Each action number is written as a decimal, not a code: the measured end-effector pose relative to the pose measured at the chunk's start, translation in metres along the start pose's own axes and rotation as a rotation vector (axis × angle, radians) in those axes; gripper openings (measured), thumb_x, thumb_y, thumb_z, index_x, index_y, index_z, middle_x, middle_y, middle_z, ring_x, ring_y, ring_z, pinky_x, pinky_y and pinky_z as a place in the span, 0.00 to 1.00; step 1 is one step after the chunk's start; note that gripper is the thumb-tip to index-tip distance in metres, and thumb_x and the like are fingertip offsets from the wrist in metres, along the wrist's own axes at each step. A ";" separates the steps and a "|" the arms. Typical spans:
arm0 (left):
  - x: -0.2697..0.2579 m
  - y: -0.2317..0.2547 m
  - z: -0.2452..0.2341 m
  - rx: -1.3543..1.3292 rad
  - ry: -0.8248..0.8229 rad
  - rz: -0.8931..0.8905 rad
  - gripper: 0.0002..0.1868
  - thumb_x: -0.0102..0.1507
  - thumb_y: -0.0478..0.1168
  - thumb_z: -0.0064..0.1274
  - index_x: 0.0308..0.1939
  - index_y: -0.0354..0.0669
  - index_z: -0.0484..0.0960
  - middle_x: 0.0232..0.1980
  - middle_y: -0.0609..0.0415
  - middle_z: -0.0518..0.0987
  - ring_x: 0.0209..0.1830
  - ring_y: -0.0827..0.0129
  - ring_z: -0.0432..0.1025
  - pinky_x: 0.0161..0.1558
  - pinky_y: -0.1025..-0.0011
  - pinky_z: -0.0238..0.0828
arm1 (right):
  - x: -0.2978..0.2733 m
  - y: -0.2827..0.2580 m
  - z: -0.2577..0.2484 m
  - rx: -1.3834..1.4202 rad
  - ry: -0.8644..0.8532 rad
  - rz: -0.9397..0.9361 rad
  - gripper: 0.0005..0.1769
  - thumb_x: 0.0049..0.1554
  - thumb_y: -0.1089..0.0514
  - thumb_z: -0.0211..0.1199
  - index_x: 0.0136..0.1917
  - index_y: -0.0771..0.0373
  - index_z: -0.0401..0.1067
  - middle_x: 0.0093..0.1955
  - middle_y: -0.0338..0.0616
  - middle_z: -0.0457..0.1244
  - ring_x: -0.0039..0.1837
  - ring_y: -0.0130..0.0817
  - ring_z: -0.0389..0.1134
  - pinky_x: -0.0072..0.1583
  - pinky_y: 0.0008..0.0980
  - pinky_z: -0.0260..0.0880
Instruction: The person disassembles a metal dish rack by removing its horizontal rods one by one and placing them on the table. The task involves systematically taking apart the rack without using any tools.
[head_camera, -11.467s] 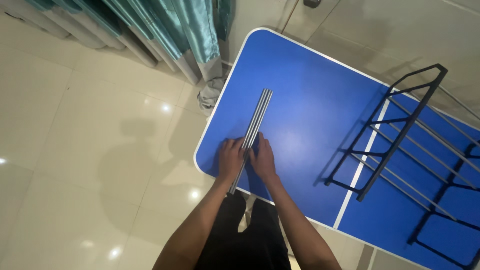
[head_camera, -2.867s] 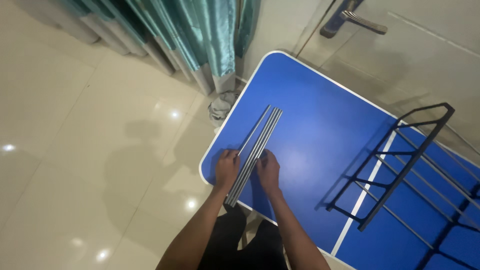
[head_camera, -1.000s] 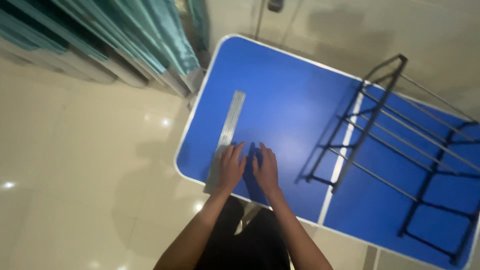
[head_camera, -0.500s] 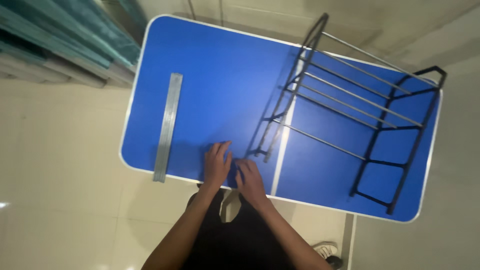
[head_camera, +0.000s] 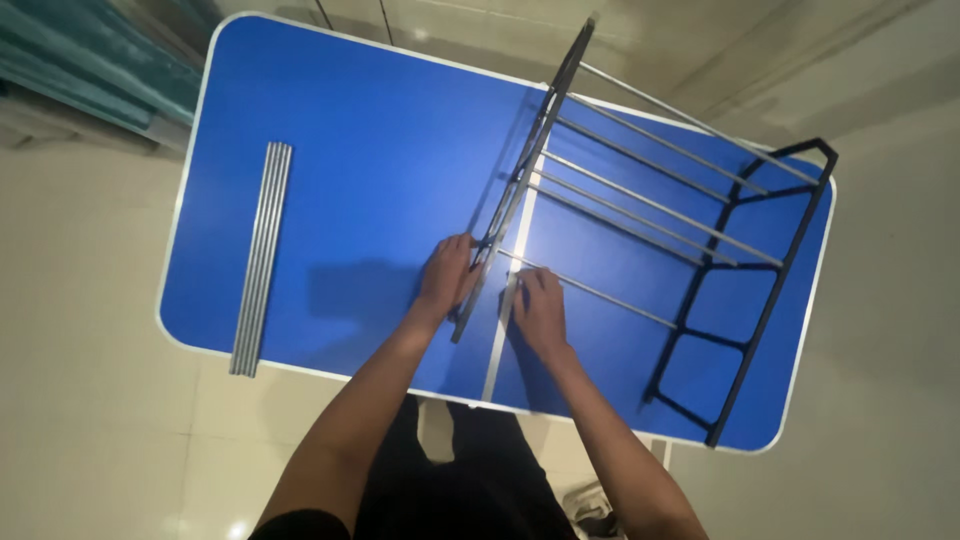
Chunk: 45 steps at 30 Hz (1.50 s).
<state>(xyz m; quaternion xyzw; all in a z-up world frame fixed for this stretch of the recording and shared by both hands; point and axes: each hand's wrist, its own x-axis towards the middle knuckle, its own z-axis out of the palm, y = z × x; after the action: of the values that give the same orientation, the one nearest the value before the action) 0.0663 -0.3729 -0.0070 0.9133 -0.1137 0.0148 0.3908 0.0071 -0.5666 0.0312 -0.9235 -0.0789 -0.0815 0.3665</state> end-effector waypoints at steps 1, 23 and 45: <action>0.004 0.001 0.003 -0.008 -0.018 -0.037 0.18 0.56 0.36 0.61 0.48 0.34 0.76 0.47 0.40 0.79 0.51 0.42 0.73 0.52 0.53 0.70 | 0.010 0.003 0.000 -0.011 0.006 -0.003 0.13 0.54 0.68 0.63 0.53 0.66 0.73 0.52 0.53 0.64 0.57 0.55 0.64 0.59 0.49 0.64; 0.014 0.030 -0.006 -0.101 -0.120 -0.335 0.13 0.61 0.40 0.59 0.44 0.37 0.76 0.45 0.40 0.81 0.46 0.40 0.76 0.46 0.50 0.73 | 0.063 0.029 0.041 0.121 -0.220 0.059 0.07 0.59 0.58 0.65 0.50 0.63 0.76 0.45 0.54 0.68 0.47 0.57 0.70 0.48 0.49 0.69; 0.000 0.009 0.020 -0.173 -0.007 -0.258 0.08 0.60 0.35 0.56 0.41 0.36 0.78 0.42 0.39 0.80 0.41 0.43 0.77 0.45 0.53 0.74 | 0.049 0.029 0.040 0.075 -0.179 -0.043 0.13 0.55 0.60 0.68 0.53 0.62 0.73 0.47 0.52 0.67 0.49 0.55 0.71 0.49 0.47 0.71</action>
<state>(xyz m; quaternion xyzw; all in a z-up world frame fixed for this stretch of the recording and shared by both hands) 0.0627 -0.3931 -0.0145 0.8834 0.0025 -0.0483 0.4662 0.0649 -0.5559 -0.0065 -0.9108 -0.1342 -0.0036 0.3905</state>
